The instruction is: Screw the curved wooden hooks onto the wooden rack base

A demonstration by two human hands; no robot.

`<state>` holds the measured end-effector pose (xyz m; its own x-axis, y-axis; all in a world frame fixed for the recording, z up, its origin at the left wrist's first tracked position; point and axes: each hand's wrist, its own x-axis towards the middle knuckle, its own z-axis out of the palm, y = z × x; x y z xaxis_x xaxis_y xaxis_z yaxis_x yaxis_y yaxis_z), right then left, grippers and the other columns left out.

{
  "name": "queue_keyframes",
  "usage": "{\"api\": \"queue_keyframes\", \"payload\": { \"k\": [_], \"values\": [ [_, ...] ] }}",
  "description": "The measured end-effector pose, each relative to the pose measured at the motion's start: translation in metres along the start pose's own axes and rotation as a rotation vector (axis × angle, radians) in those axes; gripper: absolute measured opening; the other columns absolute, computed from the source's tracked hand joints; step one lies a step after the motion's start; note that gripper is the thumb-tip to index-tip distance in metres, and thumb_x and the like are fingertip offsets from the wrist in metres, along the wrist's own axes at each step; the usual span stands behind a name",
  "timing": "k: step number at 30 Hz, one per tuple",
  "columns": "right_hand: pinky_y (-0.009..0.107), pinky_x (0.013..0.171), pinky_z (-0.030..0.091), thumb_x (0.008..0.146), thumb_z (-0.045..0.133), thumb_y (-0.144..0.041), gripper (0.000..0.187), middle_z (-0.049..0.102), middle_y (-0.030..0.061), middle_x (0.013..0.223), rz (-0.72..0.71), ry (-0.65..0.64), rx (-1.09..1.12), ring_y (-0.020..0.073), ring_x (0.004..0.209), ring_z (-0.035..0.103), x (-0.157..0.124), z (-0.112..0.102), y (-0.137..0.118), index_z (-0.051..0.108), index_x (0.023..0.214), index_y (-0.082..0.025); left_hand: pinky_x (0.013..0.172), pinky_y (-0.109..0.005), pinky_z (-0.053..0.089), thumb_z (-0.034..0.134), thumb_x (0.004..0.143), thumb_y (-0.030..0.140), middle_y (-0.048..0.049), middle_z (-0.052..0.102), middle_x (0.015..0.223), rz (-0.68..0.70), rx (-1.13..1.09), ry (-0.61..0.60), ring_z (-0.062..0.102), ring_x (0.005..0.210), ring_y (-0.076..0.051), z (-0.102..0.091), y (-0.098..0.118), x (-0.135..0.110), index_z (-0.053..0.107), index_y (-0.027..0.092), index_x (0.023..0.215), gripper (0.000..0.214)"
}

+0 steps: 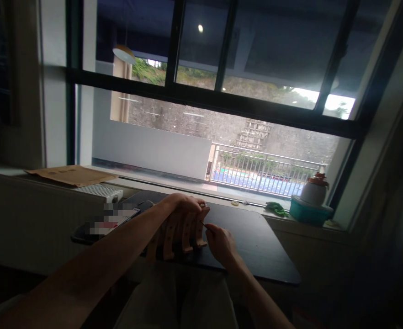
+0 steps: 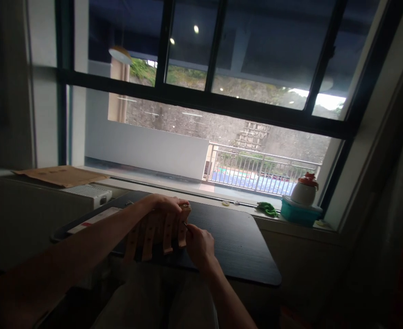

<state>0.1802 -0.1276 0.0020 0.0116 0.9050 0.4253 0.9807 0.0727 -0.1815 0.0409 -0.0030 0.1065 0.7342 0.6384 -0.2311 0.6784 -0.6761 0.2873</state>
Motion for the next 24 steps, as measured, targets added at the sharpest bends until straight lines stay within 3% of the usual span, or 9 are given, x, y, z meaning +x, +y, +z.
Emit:
{"api": "queue_keyframes", "payload": {
  "k": [4,7,14,19,24],
  "values": [
    [0.018,0.069,0.045,0.094,0.032,-0.028,0.036,0.07,-0.0012,0.105,0.042,0.002,0.045,0.0125,0.092,0.065,-0.001,0.007,0.0,0.059,0.12,-0.029,0.08,-0.042,0.052,0.056,0.09,0.028,-0.0087,0.054,0.121,-0.03,-0.028,0.002,0.059,0.099,-0.023,-0.001,0.006,-0.007,0.049,0.017,0.123,0.035],
    [0.024,0.068,0.046,0.093,0.034,-0.028,0.036,0.071,0.0029,0.1,0.019,0.006,0.025,0.0176,0.088,0.066,-0.002,0.004,-0.005,0.059,0.119,-0.028,0.082,-0.043,0.051,0.056,0.089,0.028,-0.0087,0.053,0.122,-0.056,-0.026,0.009,0.058,0.101,-0.024,-0.001,0.009,-0.009,0.05,0.017,0.122,0.035],
    [0.031,0.066,0.045,0.077,0.046,-0.002,0.045,0.069,0.0137,0.087,-0.104,-0.05,-0.047,0.0236,0.074,0.066,-0.001,-0.005,-0.017,0.061,0.117,-0.018,0.08,-0.042,0.052,0.057,0.089,0.028,-0.0089,0.052,0.123,-0.118,-0.041,-0.009,0.058,0.1,-0.024,-0.001,0.011,-0.01,0.049,0.018,0.123,0.036],
    [0.03,0.07,0.047,0.086,0.042,-0.016,0.039,0.071,0.008,0.094,-0.06,-0.039,0.048,0.0226,0.086,0.066,0.006,0.003,-0.008,0.061,0.119,-0.024,0.081,-0.042,0.051,0.056,0.09,0.029,-0.0085,0.054,0.121,-0.073,-0.049,-0.021,0.058,0.099,-0.023,-0.002,0.012,-0.011,0.05,0.017,0.121,0.034],
    [0.025,0.074,0.05,0.094,0.037,-0.021,0.033,0.069,0.0051,0.105,-0.04,-0.054,0.12,0.0141,0.091,0.065,0.013,0.007,0.0,0.06,0.118,-0.019,0.082,-0.043,0.051,0.056,0.09,0.029,-0.0087,0.054,0.121,-0.069,-0.047,-0.012,0.058,0.1,-0.024,-0.001,0.01,-0.007,0.051,0.017,0.121,0.034]
  ]
}}
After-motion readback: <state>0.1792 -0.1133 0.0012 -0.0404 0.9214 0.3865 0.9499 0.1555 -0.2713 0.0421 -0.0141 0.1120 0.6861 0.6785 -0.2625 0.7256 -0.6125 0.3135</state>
